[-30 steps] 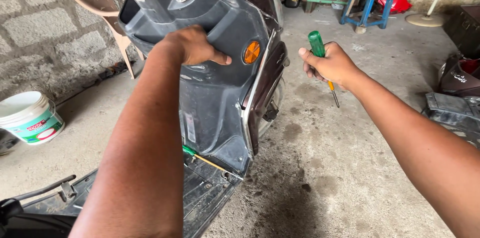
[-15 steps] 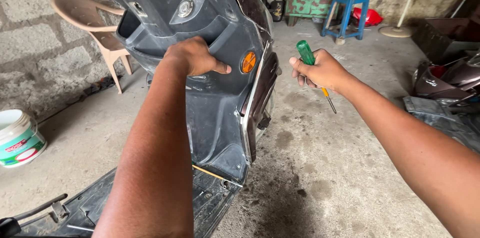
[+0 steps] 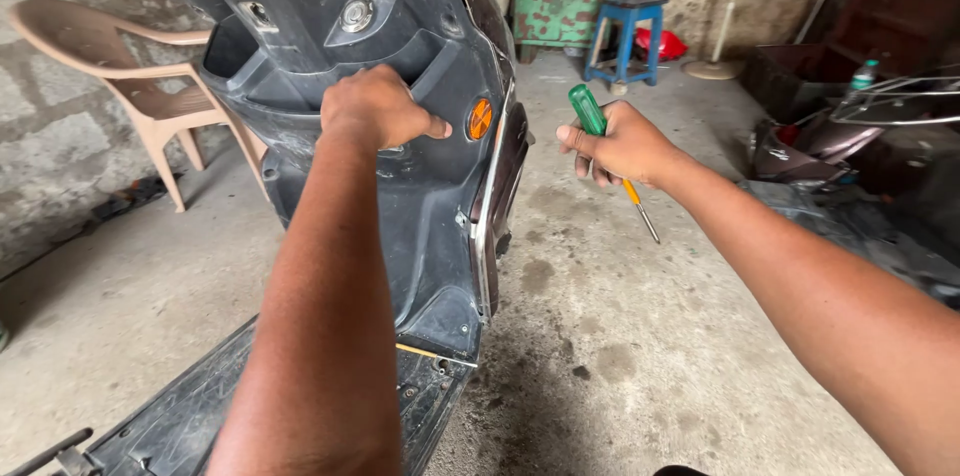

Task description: The person uses a T-handle wrench to unscrew bolts from the front inner panel of a scooter, then uses screwdrivers to remove remaining screws around the handlebar area and works the panel loose from its mounts, holding the scooter steady with one hand while unscrewing with the other.

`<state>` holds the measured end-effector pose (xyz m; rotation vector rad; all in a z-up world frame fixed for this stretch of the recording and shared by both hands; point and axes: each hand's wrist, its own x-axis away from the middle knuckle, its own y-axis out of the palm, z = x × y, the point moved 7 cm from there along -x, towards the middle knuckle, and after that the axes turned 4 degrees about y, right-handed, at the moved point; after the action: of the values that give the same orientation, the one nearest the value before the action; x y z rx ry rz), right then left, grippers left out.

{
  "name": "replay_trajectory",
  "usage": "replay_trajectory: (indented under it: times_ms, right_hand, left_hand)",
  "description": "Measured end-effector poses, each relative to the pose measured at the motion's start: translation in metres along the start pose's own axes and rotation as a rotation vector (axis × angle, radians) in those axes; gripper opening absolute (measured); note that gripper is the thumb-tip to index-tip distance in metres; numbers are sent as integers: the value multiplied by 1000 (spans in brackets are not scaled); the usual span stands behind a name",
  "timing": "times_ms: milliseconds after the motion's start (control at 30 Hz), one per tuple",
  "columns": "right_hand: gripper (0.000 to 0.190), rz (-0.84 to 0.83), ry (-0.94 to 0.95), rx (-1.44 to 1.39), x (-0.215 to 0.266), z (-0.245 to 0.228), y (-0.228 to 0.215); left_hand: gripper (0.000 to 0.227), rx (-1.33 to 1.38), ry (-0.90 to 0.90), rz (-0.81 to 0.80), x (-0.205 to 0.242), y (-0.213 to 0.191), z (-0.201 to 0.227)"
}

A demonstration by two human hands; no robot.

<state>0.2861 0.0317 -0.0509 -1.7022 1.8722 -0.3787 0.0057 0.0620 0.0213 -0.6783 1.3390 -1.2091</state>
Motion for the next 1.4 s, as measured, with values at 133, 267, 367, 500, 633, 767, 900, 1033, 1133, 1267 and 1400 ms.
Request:
replay_trajectory:
  times_ms: [133,267,367,500,633,767,900,1033,1133,1267,1400]
  right_hand:
    - [23,73,-98,10,8,1,9]
    - [22,221,-246,193,15,-24,20]
    - [22,319,-231,250,33,-52,37]
    - [21,277,-150,192,53,-87,59]
    - [21,43,2,432,92,-133,94]
    - [21,-119,63,671,117,-157,110]
    - [23,-23,-25,803,124,-184,107]
    - [28,114,-40,792,136,-228,102]
    - [31,123,-39,844,139,-251,105]
    - [33,159,-137,887,125,-266,100]
    - [30,187,-131,939,118,-295,98]
  left_hand:
    - [72,10,45,102,9,-3,-5]
    - [78,-27,98,203,11,-1,-16]
    - [62,39,183,277,21,0,-21]
    - [57,125,298,382,21,3,-29]
    - [56,160,285,326,30,1,-36]
    - [61,126,294,269,48,-10,-41]
    - [89,-4,302,204,63,-14,-46]
    - [101,-59,318,116,75,-19,-52]
    - [105,-47,341,91,77,-22,-57]
    - [90,-3,338,58,44,-25,-54]
    - [57,39,274,-77,1,-18,-55]
